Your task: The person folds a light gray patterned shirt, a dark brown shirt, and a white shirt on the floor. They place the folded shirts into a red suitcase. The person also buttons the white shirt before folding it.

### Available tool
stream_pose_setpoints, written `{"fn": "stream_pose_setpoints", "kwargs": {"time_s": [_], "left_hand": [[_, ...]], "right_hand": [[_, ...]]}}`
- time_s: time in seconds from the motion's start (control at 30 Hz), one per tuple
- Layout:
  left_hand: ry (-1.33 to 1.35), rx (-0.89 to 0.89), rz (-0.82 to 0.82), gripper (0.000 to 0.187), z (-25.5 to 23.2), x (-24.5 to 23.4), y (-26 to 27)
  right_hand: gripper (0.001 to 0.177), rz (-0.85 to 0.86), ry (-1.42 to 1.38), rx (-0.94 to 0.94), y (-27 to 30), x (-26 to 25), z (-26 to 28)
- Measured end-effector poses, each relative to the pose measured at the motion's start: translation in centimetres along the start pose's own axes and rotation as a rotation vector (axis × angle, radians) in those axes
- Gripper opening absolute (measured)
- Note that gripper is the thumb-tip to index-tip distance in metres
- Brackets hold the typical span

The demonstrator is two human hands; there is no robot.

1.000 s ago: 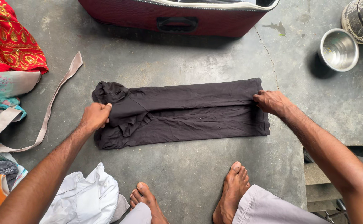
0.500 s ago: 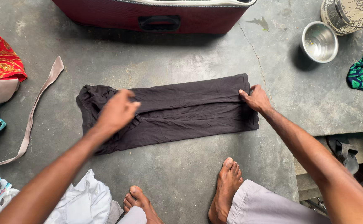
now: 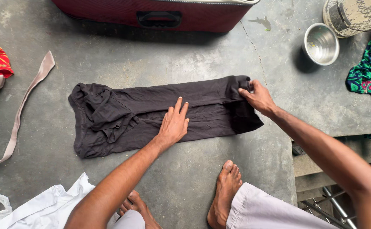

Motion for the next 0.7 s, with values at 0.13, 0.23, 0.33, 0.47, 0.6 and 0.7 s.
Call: {"fn": "stream_pose_setpoints", "kwargs": {"time_s": [0.13, 0.23, 0.33, 0.47, 0.6, 0.7], "left_hand": [[0.19, -0.017, -0.184, 0.059, 2.7, -0.4, 0.4], [0.66, -0.232, -0.19, 0.061, 6.0, 1.6, 0.4], [1.239, -0.377, -0.286, 0.073, 8.9, 4.8, -0.1], [1.413, -0.462, -0.535, 0.085, 12.5, 4.4, 2.3], [1.073, -0.562, -0.388, 0.084, 12.4, 1.0, 4.3], [0.688, -0.51, -0.394, 0.079, 12.7, -0.5, 4.3]], "right_hand": [[0.051, 0.097, -0.111, -0.002, 4.7, 0.1, 7.5], [0.052, 0.231, -0.328, -0.043, 8.4, 2.6, 12.9], [0.052, 0.548, -0.661, -0.016, 12.1, 6.5, 17.3], [0.05, 0.589, -0.618, -0.171, 12.5, 7.3, 20.4], [0.052, 0.351, -0.304, -0.176, 8.6, 7.9, 17.7], [0.059, 0.163, -0.124, -0.131, 4.9, 9.7, 14.4]]}}
Point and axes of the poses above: each hand's wrist, its own y-axis away from the middle knuckle, its own x-axis out of the palm, z = x × y, the point moved 8 cm from there along -y, towards the middle knuckle, and after that the axes turned 10 degrees about x, right-handed, at the moved point
